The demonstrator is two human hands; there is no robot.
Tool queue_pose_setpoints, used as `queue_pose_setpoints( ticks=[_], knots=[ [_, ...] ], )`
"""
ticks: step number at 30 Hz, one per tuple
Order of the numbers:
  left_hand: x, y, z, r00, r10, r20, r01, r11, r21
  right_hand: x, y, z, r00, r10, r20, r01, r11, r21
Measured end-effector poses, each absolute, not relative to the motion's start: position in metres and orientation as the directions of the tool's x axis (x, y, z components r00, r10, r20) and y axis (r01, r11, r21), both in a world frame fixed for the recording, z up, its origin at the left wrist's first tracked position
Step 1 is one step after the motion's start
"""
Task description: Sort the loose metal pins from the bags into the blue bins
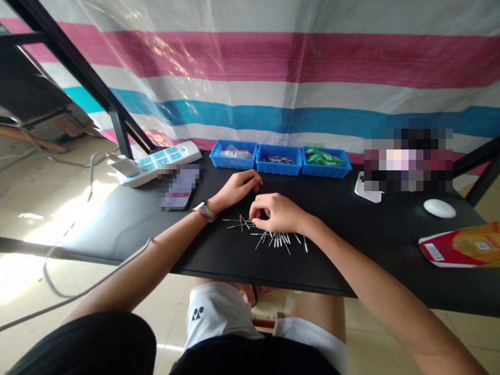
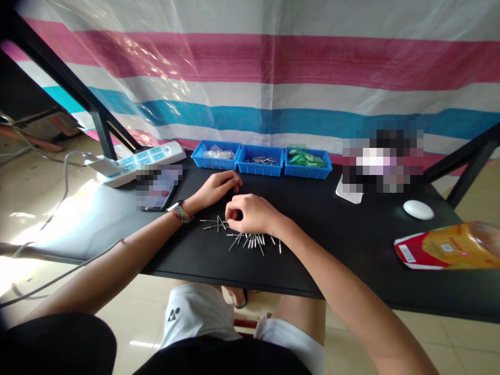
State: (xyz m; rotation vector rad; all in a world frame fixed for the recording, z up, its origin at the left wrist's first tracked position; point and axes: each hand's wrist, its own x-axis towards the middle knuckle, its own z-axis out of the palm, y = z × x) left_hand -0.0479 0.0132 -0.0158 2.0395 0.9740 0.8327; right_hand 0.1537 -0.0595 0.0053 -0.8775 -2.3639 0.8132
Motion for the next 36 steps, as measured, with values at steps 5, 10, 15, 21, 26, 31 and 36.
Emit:
queue_pose_setpoints(
  ticks=[5,10,15,21,26,31,36],
  knots=[
    [-0.048,0.015,-0.015,0.52,0.82,0.24,0.377,-0.472,0.797,0.151,-0.061,0.002,-0.658,0.736,0.157,0.497,0.582,-0.644],
    [-0.05,0.018,-0.017,0.538,0.812,0.225,0.395,-0.48,0.783,0.152,-0.06,0.005,-0.667,0.733,0.13,0.507,0.575,-0.643],
    [-0.049,0.017,-0.015,0.541,0.806,0.241,0.391,-0.494,0.776,0.155,-0.061,0.008,-0.691,0.713,0.115,0.525,0.605,-0.598],
    [-0.047,0.019,-0.015,0.543,0.803,0.244,0.397,-0.502,0.768,0.159,-0.057,0.001,-0.675,0.721,0.159,0.52,0.617,-0.591],
    [-0.048,0.02,-0.015,0.548,0.802,0.239,0.388,-0.496,0.777,0.167,-0.047,-0.002,-0.641,0.749,0.169,0.523,0.587,-0.618],
    [-0.048,0.022,-0.017,0.563,0.788,0.25,0.369,-0.511,0.776,0.173,-0.033,-0.009,-0.608,0.755,0.244,0.465,0.588,-0.662],
    [-0.049,0.025,-0.019,0.566,0.78,0.267,0.371,-0.53,0.762,0.175,-0.02,-0.02,-0.443,0.856,0.267,0.332,0.434,-0.838]
  ],
)
